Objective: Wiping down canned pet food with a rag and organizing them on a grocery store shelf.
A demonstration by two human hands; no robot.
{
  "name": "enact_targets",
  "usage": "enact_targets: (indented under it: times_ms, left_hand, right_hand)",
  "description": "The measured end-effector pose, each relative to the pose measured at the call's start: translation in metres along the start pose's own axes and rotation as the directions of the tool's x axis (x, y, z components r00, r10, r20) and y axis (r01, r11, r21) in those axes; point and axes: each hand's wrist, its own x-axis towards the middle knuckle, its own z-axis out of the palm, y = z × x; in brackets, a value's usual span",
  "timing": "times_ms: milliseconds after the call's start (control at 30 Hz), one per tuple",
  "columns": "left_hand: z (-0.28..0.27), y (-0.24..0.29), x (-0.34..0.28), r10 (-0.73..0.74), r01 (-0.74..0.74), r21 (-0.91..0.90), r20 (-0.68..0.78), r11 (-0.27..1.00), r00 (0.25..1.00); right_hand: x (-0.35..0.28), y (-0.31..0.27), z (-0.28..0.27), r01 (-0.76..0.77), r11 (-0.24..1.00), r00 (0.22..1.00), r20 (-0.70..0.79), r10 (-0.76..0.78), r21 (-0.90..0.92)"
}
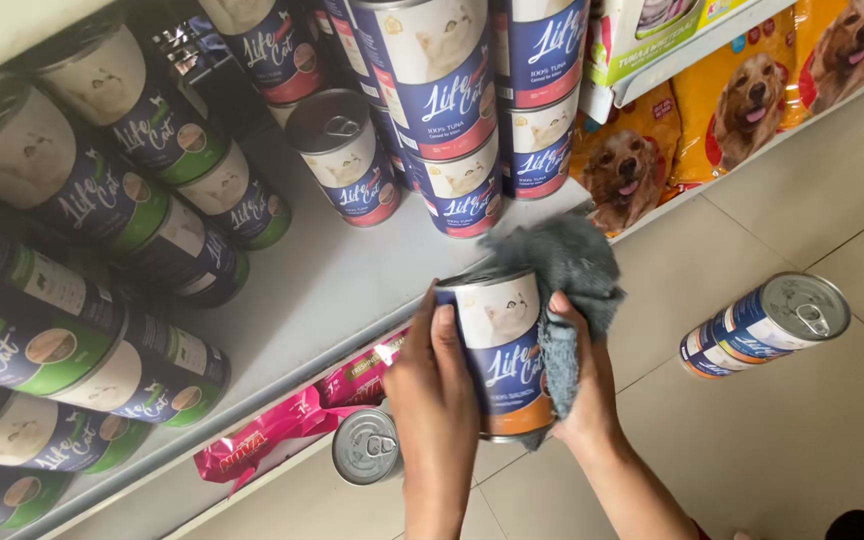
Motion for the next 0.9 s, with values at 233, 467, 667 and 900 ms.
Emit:
enact_targets:
  times_ms: [233,467,667,900]
  left_hand:
    - [0.008,0.005,-0.007,0.098,-0.025,-0.369,0.181,0.929,0.979]
    - [0.005,-0.021,-0.011,0.25,0.042,-0.698,0.311,0.715,0.917]
    - [0.02,-0.068,-0.01,0.148,0.121,-0.786,0.261,0.606,0.954]
    - [0.013,-0.082,0.005,-0.135,0.28,-0.798,0.247,0.533,0.96]
  right_hand:
    - [-0.035,-0.014,0.035,0.567,0.397,0.772,0.296,-0.563,-0.722]
    - [-0.009,-0.055,0.069,0.156,0.964,0.919,0.39,-0.061,-0.217]
    - [-0.021,-0.057,0.076,0.048,0.946,0.958,0.282,0.046,-0.319]
    - [-0.06,-0.046,0.089,0.596,0.388,0.802,0.505,-0.319,-0.703]
